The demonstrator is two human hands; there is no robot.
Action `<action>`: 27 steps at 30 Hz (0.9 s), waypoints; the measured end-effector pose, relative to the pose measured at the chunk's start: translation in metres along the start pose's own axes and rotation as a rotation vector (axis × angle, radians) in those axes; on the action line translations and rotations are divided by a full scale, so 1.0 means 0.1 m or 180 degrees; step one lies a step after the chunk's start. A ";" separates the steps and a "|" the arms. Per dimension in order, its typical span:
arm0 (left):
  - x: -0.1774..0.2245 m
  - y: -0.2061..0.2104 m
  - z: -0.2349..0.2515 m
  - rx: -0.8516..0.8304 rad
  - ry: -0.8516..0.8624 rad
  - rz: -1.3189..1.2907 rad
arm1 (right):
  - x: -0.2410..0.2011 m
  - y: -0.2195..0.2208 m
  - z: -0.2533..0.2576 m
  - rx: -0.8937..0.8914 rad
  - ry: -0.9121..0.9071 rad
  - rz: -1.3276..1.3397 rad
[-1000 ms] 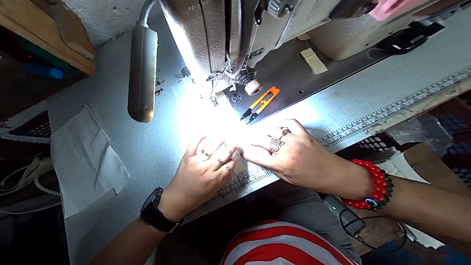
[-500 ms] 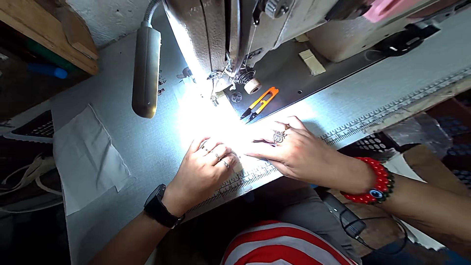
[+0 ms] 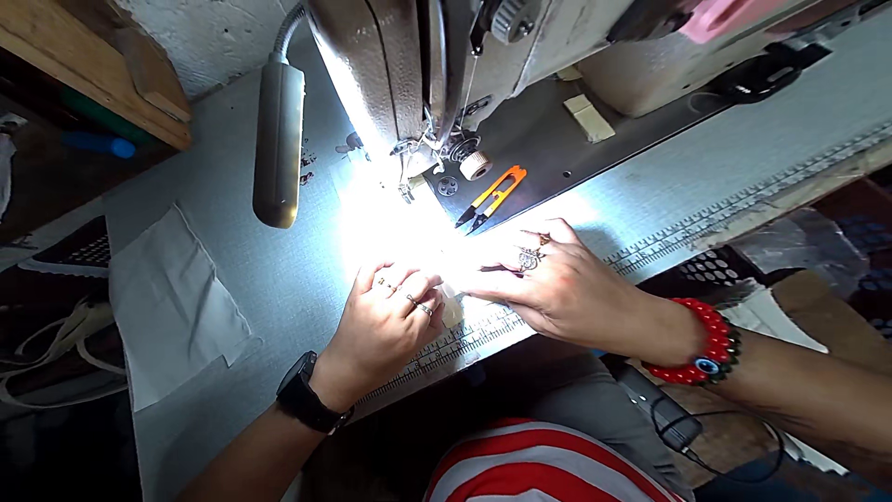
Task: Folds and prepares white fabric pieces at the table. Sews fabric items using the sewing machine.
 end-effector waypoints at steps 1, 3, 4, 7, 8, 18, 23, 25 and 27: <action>0.00 0.01 0.00 -0.0044 0.0002 0.0007 | -0.01 0.00 0.00 -0.0002 -0.0013 -0.0025; -0.01 0.02 0.00 -0.0111 -0.0005 0.0002 | -0.04 0.01 0.01 -0.0029 -0.0068 -0.0155; -0.01 0.03 0.00 -0.0137 -0.0007 -0.0017 | -0.06 0.02 0.01 -0.0049 -0.0088 -0.0239; 0.00 0.04 0.00 -0.0163 -0.0006 -0.0128 | -0.07 0.02 0.02 -0.0072 -0.0140 -0.0337; 0.00 0.04 0.00 -0.0177 -0.0003 -0.0126 | -0.06 0.02 0.02 -0.0086 -0.0145 -0.0345; -0.01 0.02 -0.05 -0.0229 -0.0023 -0.0258 | -0.05 0.05 -0.03 -0.0098 0.0016 -0.0231; -0.11 0.09 -0.01 -0.0436 -0.0315 -0.0473 | -0.06 0.05 -0.08 -0.0154 0.0039 -0.0222; -0.20 0.16 0.01 -0.0752 -0.0455 -0.0388 | -0.06 0.05 -0.08 -0.0171 0.0049 -0.0219; -0.27 0.20 0.02 -0.0852 -0.0476 -0.0332 | -0.06 0.04 -0.07 -0.0165 0.0047 -0.0229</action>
Point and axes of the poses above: each hand's wrist, its own z-axis towards the middle knuckle, its own y-axis out of the palm, x = y × z, the point moved 8 cm from there along z, towards the middle knuckle, and after that the axes turned 8 degrees about y, right-handed, at the moved point
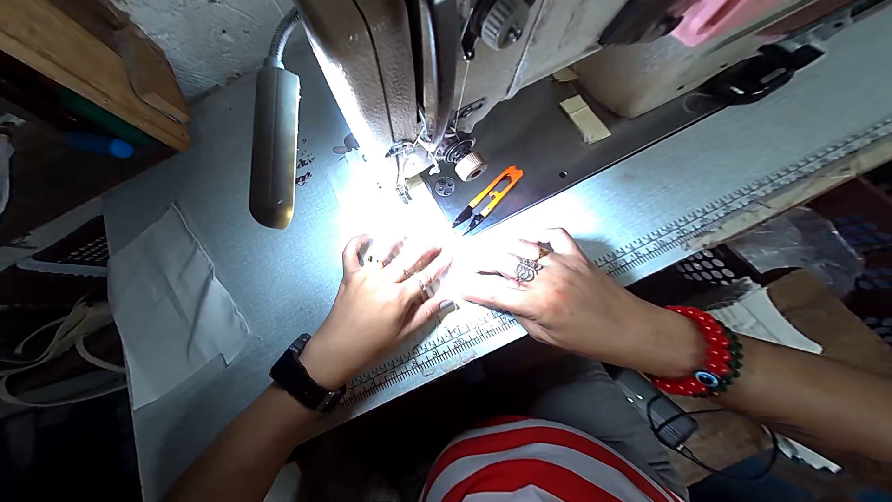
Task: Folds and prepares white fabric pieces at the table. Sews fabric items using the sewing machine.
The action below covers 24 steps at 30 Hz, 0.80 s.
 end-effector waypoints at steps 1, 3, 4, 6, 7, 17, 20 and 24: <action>0.01 0.00 0.00 0.0021 0.0014 0.0032 | -0.01 -0.01 0.00 -0.0007 -0.0002 -0.0006; 0.10 -0.01 -0.03 0.0133 0.0114 0.0094 | -0.01 -0.02 0.01 -0.0037 -0.0001 0.0018; 0.17 -0.02 -0.04 0.0181 0.0170 0.0106 | 0.00 -0.03 0.02 -0.0051 -0.0004 0.0039; 0.24 -0.01 -0.06 0.0212 0.0209 0.0084 | 0.05 -0.06 0.04 -0.0089 0.0013 0.0191; 0.24 -0.01 -0.06 0.0200 0.0205 0.0053 | 0.08 -0.08 0.06 -0.0074 0.0039 0.0287; 0.20 0.02 -0.15 0.0108 0.0185 -0.0194 | 0.09 -0.02 0.12 -0.0164 0.0019 0.0199; 0.19 -0.03 -0.21 0.0258 0.0281 -0.0359 | -0.03 -0.05 0.12 -0.0162 -0.0270 -0.0224; 0.20 -0.04 -0.22 0.0259 0.0318 -0.0144 | -0.06 -0.07 0.12 -0.0247 -0.0449 -0.0410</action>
Point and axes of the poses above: each hand's wrist, its own z-axis towards the middle knuckle, its own y-axis out of the palm, x = y × z, the point moved 8 cm from there along z, towards the middle knuckle, and after that the axes turned 8 degrees about y, right-handed, at the moved point
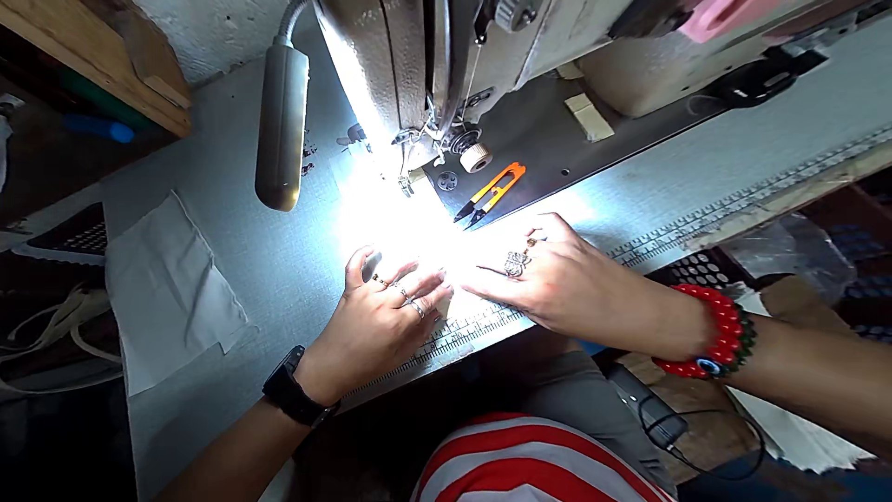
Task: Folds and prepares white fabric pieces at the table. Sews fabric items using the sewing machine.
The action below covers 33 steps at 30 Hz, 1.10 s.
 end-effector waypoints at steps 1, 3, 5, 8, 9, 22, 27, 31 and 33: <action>0.00 0.00 0.00 0.0015 0.0006 0.0035 | -0.01 -0.01 0.01 -0.0031 -0.0016 -0.0046; 0.01 -0.01 0.01 -0.0009 0.0021 0.0091 | -0.02 -0.01 0.01 -0.0050 -0.0031 -0.0084; 0.02 0.00 0.01 -0.0039 0.0024 0.0150 | -0.01 0.00 -0.01 -0.0021 0.0030 -0.0038; 0.03 -0.01 0.01 -0.0025 0.0017 0.0232 | 0.01 0.02 -0.02 0.0022 0.0158 0.0036; 0.02 -0.01 0.02 -0.0032 0.0004 0.0245 | 0.01 0.03 -0.02 0.0018 0.0210 0.0052; -0.80 -0.16 0.24 0.0090 0.0015 -0.0085 | 0.40 0.15 0.54 0.0134 0.0702 -0.0109; -1.10 -0.26 0.35 0.0222 -0.0081 -0.0114 | 0.58 0.14 0.46 0.0330 0.0874 -0.0091; -1.25 -0.39 0.43 0.0526 -0.0252 -0.0639 | 0.84 -0.03 0.19 0.0430 0.1255 0.0278; -1.45 -0.53 0.43 0.0935 -0.0838 -0.0826 | 0.94 -0.04 0.11 0.0352 0.1302 0.0421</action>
Point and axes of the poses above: each hand's wrist, its own z-axis towards the middle knuckle, its own y-axis out of the palm, x = y × z, the point moved 8 cm from there along z, towards the middle knuckle, and after that the axes turned 8 degrees about y, right-handed, at the moved point
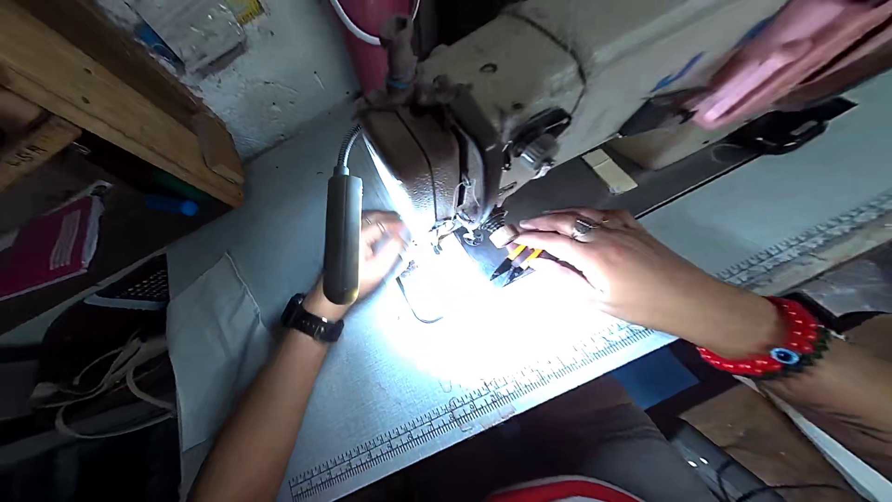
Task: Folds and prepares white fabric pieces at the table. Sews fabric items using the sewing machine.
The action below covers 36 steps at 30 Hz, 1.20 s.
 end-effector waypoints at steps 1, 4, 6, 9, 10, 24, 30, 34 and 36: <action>-0.09 -0.10 0.08 0.0241 -0.0428 0.0313 | 0.03 -0.01 0.00 -0.0027 0.0002 0.0041; -0.38 -0.17 0.32 0.0076 -0.1484 0.1139 | 0.03 0.01 0.07 -0.0107 0.0004 0.0147; -0.32 0.01 0.36 -0.0074 -0.2050 0.0883 | 0.01 0.02 0.14 -0.0292 0.0046 0.0309; -0.44 0.18 0.36 0.0889 -0.2576 0.0921 | -0.06 0.00 0.12 -0.0366 0.0046 0.0353; -0.52 0.12 0.36 0.1148 -0.2576 0.1046 | -0.11 -0.01 0.09 -0.0290 0.0051 0.0360; -0.10 -1.32 -1.40 0.4085 -0.2181 0.0255 | -1.78 0.63 0.70 -0.1041 0.0502 0.0523; 0.28 -1.06 -1.39 0.3832 -0.1255 -0.3924 | -0.90 0.11 -0.09 -0.0211 0.0280 0.0446; 0.59 -0.49 -1.16 0.2903 -0.0695 -0.5488 | -0.66 0.06 -0.14 -0.0250 0.0528 -0.0130; 0.65 -0.30 -1.09 0.2778 -0.0637 -0.5536 | -1.01 -0.01 -0.17 -0.0079 0.0324 0.0369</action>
Point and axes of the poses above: each hand's wrist, its own z-axis towards the middle knuckle, its own y-axis out of the palm, x = y × z, the point moved 8 cm from there along z, towards the middle knuckle, and after that the axes turned 8 degrees about y, right-handed, at the moved point
